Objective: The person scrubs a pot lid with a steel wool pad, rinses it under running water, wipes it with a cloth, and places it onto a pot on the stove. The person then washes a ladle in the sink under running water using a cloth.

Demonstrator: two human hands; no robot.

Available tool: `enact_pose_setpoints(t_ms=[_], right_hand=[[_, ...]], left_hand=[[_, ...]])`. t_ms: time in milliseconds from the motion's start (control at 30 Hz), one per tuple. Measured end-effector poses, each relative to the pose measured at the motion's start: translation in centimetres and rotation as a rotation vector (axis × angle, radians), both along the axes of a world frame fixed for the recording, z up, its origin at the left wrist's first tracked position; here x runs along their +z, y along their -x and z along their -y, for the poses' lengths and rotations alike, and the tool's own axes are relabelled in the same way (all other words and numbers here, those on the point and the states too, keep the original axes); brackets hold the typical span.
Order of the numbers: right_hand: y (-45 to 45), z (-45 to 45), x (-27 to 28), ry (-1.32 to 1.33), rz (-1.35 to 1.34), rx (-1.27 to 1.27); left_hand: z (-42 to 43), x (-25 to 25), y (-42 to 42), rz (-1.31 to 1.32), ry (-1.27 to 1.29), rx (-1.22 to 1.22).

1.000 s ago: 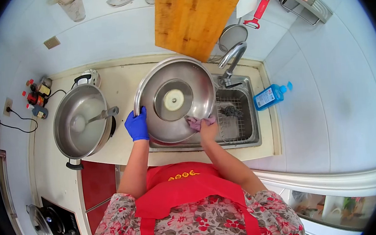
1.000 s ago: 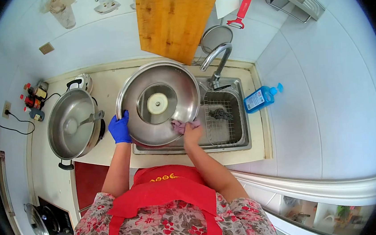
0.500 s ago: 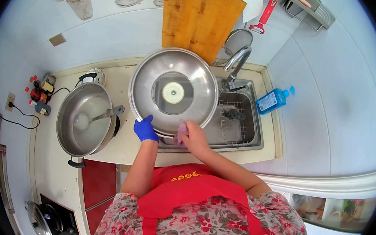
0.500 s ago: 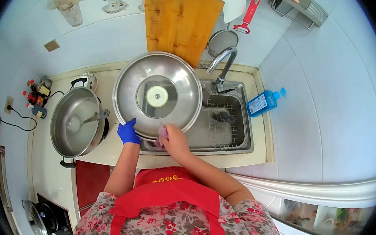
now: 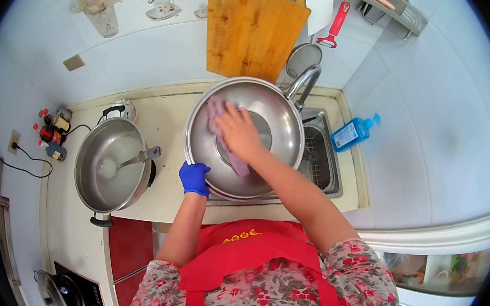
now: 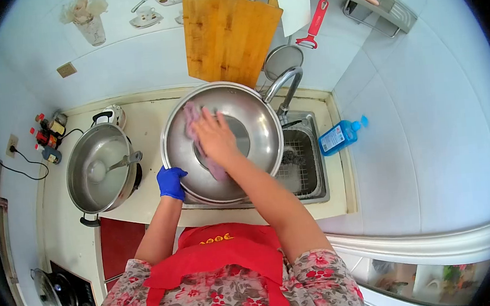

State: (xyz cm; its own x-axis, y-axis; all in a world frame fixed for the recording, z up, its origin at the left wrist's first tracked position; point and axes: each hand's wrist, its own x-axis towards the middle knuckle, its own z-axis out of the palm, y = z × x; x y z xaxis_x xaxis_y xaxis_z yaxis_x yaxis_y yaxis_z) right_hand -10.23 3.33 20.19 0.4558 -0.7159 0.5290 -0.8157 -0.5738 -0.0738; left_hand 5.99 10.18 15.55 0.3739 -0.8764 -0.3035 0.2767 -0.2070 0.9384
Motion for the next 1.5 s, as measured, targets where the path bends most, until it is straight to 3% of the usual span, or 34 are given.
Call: enact_pose_setpoints(t_ms=[200,300,367,433,467,533,633,667,733,767,833,867,900,967,1000,1033,1100,1233,1300,1400,1500], right_hand=[[7.3,1.0,-0.5,0.164,-0.232,-0.371],[8.2,-3.6,-2.2,0.041,-0.477,-0.41],[7.0,-7.1,-2.5,-0.248,-0.416,-0.239],[5.2,-10.3,-3.0,-0.342,0.025,-0.059],[4.3,-11.2,-2.1,-0.346,0.025,-0.058],[2.9,-12.5,-0.2,-0.273,-0.043,0.205],[3.2,-12.5,-2.9,-0.218,-0.162,0.248],[3.5,-12.3,-2.6,-0.218,-0.161,0.247],[4.5,-11.9,-1.4,-0.322,0.098,0.221],[4.9,-11.8,-0.6,-0.325,0.098,0.221],[5.9,-11.4,0.9,-0.447,0.578,-0.146],[6.7,-11.0,1.1,-0.578,0.885,-0.155],[7.8,-10.6,1.2,-0.704,1.193,-0.16],[9.4,-10.3,2.6,-0.803,1.356,-0.208],[10.4,-10.0,2.0,-0.848,1.506,-0.187],[10.8,-9.8,2.0,-0.84,1.508,-0.19],[11.5,-9.5,2.0,-0.85,1.693,-0.177],[12.7,-8.5,0.4,-0.793,1.885,-0.24],[13.3,-8.4,-0.6,-0.788,1.962,-0.176],[13.2,-8.8,0.7,-0.228,1.593,-0.358],[12.0,-9.1,4.5,-0.06,1.376,-0.231]], left_hand=[[0.3,-0.2,-0.8,-0.052,-0.026,0.083],[0.7,0.5,-1.7,-0.132,-0.028,0.123],[1.0,0.1,-2.2,-0.118,-0.057,0.131],[1.1,0.5,-2.1,-0.183,-0.139,0.148],[1.2,0.2,-2.1,-0.182,-0.144,0.149],[1.6,-0.7,-2.5,-0.252,-0.19,0.105],[2.2,-2.4,-3.7,-0.23,-0.183,-0.088],[2.3,-0.4,-3.3,-0.23,-0.182,-0.09],[2.3,4.0,-2.6,-0.241,-0.127,-0.225],[2.2,5.5,-2.3,-0.242,-0.129,-0.224],[2.2,7.4,-2.0,-0.188,-0.025,-0.259],[2.5,6.0,-2.0,-0.018,0.012,-0.171],[3.1,3.9,-2.2,-0.019,0.018,-0.169],[4.5,-0.7,-3.1,0.236,0.085,-0.09],[4.6,-1.7,-3.1,0.107,0.045,-0.114],[4.1,0.6,-2.4,0.066,-0.138,-0.125],[6.1,-3.5,-3.2,-0.329,-0.049,-0.197],[5.8,-1.2,-3.8,-0.145,0.076,-0.304],[5.8,0.2,-3.7,-0.348,0.094,-0.242],[5.4,1.1,-3.5,-0.256,0.157,-0.22],[4.2,2.8,-2.7,-0.192,0.158,-0.194]])
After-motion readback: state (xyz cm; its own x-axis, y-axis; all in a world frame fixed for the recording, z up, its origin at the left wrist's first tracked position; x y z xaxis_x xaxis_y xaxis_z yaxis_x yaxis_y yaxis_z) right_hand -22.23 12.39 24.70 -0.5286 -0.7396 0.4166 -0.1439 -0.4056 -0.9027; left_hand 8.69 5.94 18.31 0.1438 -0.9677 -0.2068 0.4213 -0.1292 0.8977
